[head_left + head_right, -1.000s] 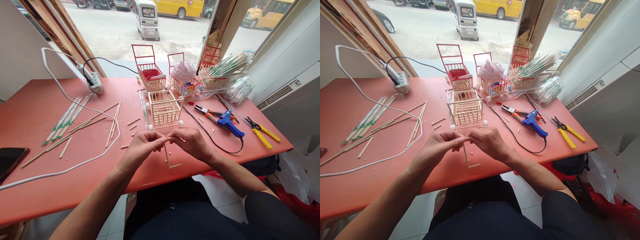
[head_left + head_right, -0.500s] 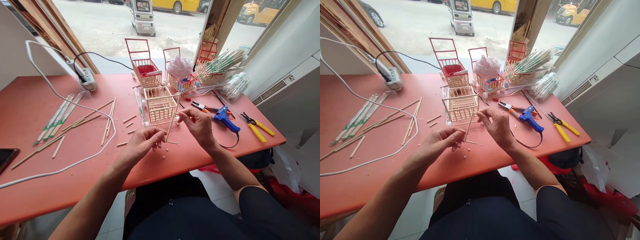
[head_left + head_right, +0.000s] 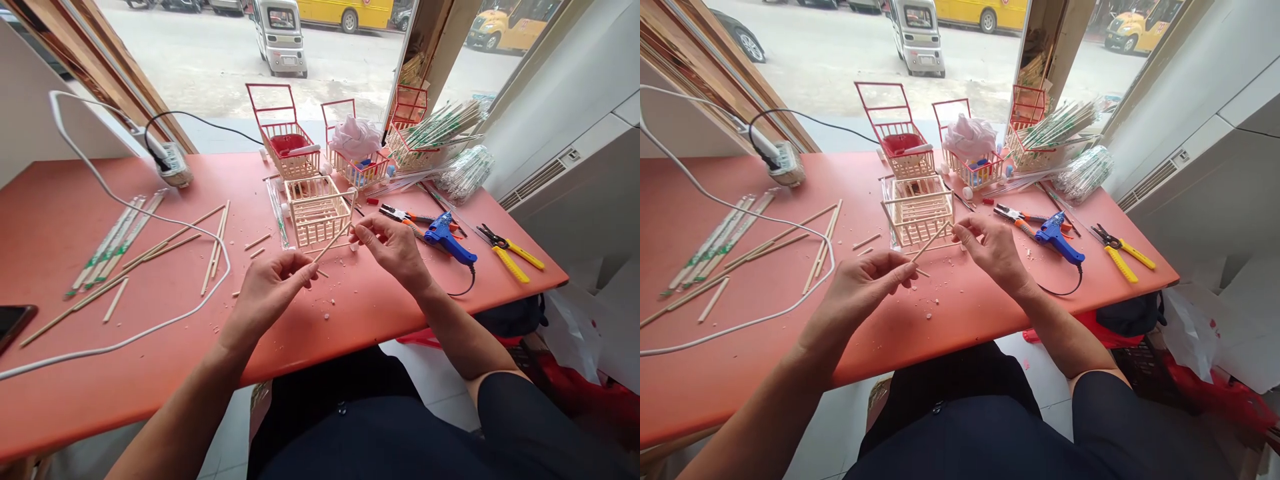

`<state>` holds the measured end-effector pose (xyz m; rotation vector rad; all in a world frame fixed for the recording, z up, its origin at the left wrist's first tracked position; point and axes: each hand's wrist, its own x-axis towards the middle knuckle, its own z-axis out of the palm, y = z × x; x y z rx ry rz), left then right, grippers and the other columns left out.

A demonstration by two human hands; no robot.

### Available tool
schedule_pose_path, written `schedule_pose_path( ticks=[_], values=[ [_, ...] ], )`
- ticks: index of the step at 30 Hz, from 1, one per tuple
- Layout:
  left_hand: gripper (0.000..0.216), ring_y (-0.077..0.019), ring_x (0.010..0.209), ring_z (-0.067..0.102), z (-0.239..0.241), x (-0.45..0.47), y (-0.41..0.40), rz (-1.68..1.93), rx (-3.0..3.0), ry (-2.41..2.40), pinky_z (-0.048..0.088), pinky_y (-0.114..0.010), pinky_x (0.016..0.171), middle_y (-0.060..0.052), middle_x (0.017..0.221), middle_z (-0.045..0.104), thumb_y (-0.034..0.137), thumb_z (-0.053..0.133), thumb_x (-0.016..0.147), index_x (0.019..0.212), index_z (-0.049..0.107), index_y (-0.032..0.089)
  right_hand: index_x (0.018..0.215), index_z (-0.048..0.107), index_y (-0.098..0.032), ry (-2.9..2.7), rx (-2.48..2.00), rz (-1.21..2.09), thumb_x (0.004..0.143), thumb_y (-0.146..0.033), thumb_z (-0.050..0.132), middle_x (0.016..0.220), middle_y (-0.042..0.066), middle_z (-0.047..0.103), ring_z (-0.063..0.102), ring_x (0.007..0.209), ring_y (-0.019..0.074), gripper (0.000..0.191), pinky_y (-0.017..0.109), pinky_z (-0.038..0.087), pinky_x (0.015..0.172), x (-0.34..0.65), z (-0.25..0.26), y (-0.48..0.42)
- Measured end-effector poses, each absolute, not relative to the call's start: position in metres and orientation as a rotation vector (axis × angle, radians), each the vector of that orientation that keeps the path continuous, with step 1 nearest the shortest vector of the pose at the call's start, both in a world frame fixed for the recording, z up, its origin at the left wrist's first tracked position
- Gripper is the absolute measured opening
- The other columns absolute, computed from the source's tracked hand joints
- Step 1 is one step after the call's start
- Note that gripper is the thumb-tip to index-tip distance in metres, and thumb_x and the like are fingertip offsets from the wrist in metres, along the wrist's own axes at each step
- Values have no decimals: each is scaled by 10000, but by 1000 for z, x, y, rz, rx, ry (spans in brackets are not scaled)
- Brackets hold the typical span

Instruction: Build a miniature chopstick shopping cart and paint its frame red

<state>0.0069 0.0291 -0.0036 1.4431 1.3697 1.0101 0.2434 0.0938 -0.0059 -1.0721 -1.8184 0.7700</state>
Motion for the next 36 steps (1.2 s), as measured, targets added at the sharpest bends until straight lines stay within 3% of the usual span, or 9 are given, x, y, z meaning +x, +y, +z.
schedule_pose_path(
  ticks=[5, 18, 24, 36],
  values=[
    [252, -161, 679, 662, -3, 3, 29, 1035, 1625, 1434, 478, -269, 626, -28, 734, 736, 412, 700, 905, 808, 775, 192, 1007, 808, -180, -1845, -1064, 709, 1007, -501, 708, 936, 53, 820, 708, 844, 164, 336, 276, 445, 666, 249, -2, 97],
    [253, -146, 633, 579, -2, -1, 31, 1087, 1459, 1361, 438, -263, 584, -43, 712, 716, 432, 770, 831, 771, 793, 187, 768, 720, -184, -1834, -1009, 944, 915, -752, 726, 707, 14, 694, 549, 627, 124, 587, 276, 408, 600, 249, 4, 99],
    [273, -128, 584, 524, 2, -4, 33, 1090, 1321, 1309, 419, -252, 559, -40, 633, 667, 432, 827, 746, 684, 773, 172, 767, 724, -173, -1791, -1030, 941, 874, -804, 730, 735, 34, 714, 566, 655, 131, 641, 273, 423, 618, 243, 0, 97],
    [264, -132, 593, 535, 4, -5, 32, 1075, 1404, 1377, 420, -254, 561, -35, 639, 663, 423, 782, 763, 687, 766, 170, 768, 718, -171, -1819, -1046, 956, 898, -803, 700, 691, 19, 687, 544, 608, 118, 645, 260, 410, 577, 241, -1, 96]
  ],
)
